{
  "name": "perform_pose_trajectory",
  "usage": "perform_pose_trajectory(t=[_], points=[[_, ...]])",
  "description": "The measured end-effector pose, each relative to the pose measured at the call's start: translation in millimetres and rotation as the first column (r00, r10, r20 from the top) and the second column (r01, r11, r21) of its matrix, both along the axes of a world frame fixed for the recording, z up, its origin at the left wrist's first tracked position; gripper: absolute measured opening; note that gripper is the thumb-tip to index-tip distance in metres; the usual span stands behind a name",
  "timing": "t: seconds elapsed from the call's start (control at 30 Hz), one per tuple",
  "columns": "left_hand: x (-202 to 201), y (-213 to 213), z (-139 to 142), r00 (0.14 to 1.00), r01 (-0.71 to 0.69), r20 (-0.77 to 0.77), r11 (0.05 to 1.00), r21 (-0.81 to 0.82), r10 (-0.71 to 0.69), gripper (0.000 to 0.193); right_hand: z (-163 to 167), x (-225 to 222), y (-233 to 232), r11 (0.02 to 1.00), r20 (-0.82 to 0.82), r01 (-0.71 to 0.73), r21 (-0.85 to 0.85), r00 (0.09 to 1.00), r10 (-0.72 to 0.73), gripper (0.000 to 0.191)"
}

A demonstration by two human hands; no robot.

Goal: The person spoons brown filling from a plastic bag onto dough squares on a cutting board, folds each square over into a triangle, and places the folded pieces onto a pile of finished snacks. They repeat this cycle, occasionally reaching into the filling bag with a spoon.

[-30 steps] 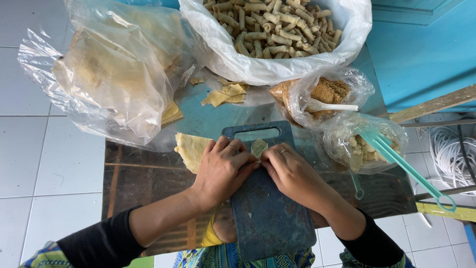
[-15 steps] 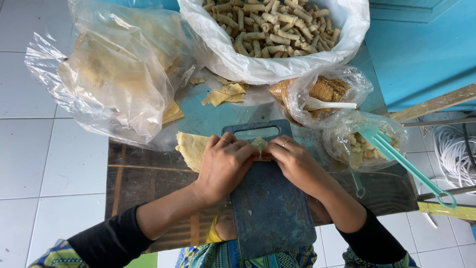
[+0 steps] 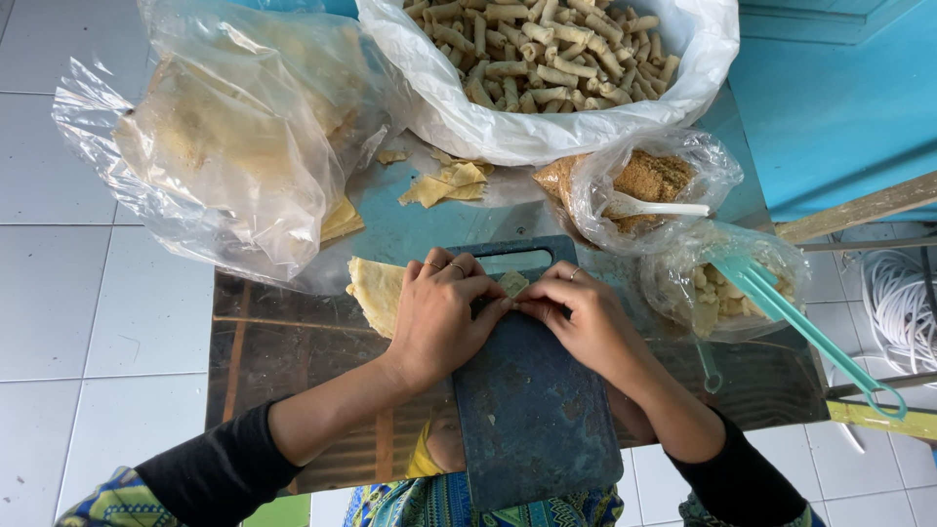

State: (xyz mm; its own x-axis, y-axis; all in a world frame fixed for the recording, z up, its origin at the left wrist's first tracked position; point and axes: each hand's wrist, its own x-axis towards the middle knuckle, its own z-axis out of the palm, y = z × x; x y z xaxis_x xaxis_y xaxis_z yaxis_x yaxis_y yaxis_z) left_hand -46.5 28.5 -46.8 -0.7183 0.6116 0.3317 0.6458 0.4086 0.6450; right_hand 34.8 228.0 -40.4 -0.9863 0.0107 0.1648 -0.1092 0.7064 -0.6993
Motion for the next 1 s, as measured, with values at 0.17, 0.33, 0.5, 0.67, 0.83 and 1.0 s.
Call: perform_pose_trajectory(t=[0.17,0.33,0.5,0.67,0.83,1.0], points=[[-7,4,0,0.994,-0.021,0.109,0.999,-0.044,0.026,0.02,-3,-7,4,0.993,0.109,0.059,-0.102,0.993,-0.047,0.019],[-6,3,-2,0.993,-0.055,0.107,0.998,-0.015,0.057,0.042,-4,-8,1,1.0,0.041,0.025,-0.018,0.999,-0.024,0.016],[-3,0,-8,1.0,0.016,0.002,1.0,-0.005,-0.016,0.03,1,0,-5,0.986,-0.185,-0.077,0.147,0.977,0.104,0.018],[-4,-9,-15,0.962,0.099,-0.259,0.994,0.048,-0.084,0.011,-3,2,-13,0.975,-0.232,-0.036,0.218,0.969,0.088,0.017],[-8,-4,-10,0.988,0.023,-0.154,1.0,0.021,-0.02,0.01,-6,-5,-7,0.992,-0.104,0.023,0.125,0.995,-0.01,0.014],[-9,4,-4,0.997,-0.073,-0.024,0.996,0.046,0.074,0.025,-8,-15,4,0.979,0.153,0.198,-0.047,0.97,-0.188,0.034]])
